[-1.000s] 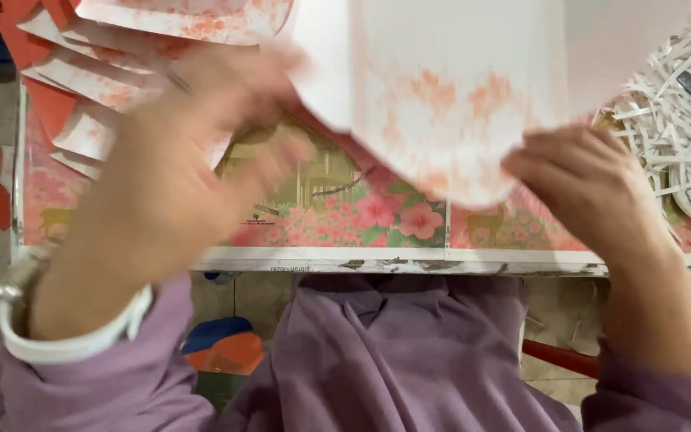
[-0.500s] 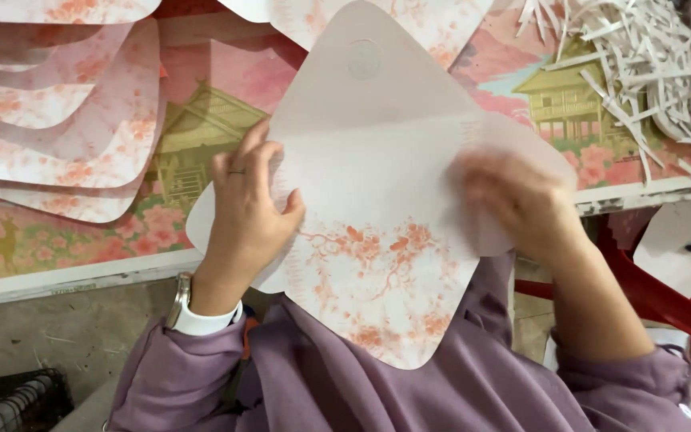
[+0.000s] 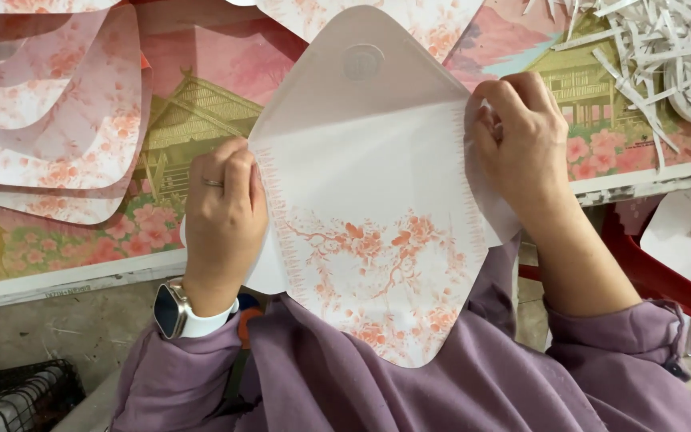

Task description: Folding decorative paper wraps and inserting red envelopes to complete the assembly.

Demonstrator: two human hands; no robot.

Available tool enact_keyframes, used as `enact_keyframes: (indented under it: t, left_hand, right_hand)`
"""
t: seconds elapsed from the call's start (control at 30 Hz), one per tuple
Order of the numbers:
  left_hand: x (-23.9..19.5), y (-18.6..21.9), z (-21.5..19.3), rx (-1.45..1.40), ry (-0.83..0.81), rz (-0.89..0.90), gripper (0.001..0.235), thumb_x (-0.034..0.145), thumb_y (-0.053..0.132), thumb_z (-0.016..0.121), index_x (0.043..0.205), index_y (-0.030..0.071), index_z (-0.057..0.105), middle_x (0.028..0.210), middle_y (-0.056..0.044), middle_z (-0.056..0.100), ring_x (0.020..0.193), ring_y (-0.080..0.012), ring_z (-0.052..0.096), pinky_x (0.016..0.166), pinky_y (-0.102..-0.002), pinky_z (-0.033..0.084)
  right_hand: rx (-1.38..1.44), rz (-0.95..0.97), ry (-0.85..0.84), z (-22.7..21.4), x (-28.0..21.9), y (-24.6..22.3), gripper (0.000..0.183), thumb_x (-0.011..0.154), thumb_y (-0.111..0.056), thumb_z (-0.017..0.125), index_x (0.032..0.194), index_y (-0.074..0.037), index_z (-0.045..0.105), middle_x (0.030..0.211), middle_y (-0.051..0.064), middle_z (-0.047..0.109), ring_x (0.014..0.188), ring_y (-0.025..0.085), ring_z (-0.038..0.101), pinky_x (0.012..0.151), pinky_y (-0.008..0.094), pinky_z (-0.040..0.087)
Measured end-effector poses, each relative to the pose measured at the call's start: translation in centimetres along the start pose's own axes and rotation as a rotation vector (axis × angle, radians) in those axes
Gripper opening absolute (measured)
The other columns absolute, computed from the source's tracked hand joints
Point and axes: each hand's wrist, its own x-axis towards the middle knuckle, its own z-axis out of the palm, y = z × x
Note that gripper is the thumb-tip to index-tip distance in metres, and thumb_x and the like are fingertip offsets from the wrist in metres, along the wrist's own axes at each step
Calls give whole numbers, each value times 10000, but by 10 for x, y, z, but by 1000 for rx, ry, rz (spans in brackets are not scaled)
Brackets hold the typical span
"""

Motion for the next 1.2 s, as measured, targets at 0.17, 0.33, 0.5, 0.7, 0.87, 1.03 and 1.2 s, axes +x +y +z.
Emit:
enact_keyframes:
  t: [0.17,0.33,0.5,0.7,0.87,1.03,1.2]
  left_hand:
    - [-3,0,5,172,3,69,102,933,-58,649,999,-27,578,1090,-172,611,869,-273,541,803,-362,499]
    - [-1,1,5,223,2,80,123,919,-68,670,1004,-8,606,1060,-151,606,832,-244,482,753,-344,495]
    - [-3,4,3,260,-9,74,78,937,-33,617,1002,9,630,1118,-159,630,843,-245,495,739,-350,471]
    - [-6,-7,-11,294,-67,15,128,939,148,731,1061,141,693,1082,7,731,1057,-209,564,839,-349,413]
    - [-20,-7,-68,-317,-156,-264,383,957,272,560,1205,-14,619,1068,-141,704,832,-188,553,750,-314,367]
    - [-26,-2,-43,-789,-279,-303,417,1028,236,346,1353,-14,424,1426,-213,447,1391,-335,411,1200,-418,332]
    - [-39,18,3,166,-445,-165,686,1075,294,526,1500,-5,77,1578,-194,101,1486,-353,115,1251,-487,176]
  right_hand:
    - [-303,-200,36,-12,-2,-23,82,936,-10,664,1009,-15,625,1060,109,578,821,253,507,642,331,506]
    - [-314,-177,-134,-40,-21,-1,292,1048,-234,629,1319,-123,637,1272,170,627,1091,378,597,812,519,500]
    - [811,405,345,-50,-76,22,176,1140,-24,417,1188,9,583,904,94,623,817,179,663,624,236,549]
    - [67,-106,-41,-11,-40,-26,347,1045,-18,407,1351,114,505,1369,272,530,1318,399,466,1130,491,307]
    - [-6,-96,-46,-6,-43,-33,333,1024,88,521,1351,42,566,1423,186,486,1341,387,430,1113,536,344]
    - [79,-93,-44,-4,-42,-33,338,1009,134,537,1339,62,551,1421,202,461,1342,424,393,1116,553,414]
    - [130,-91,-80,-3,-45,-29,315,1001,140,488,1284,75,610,1396,293,485,1335,445,432,1140,563,314]
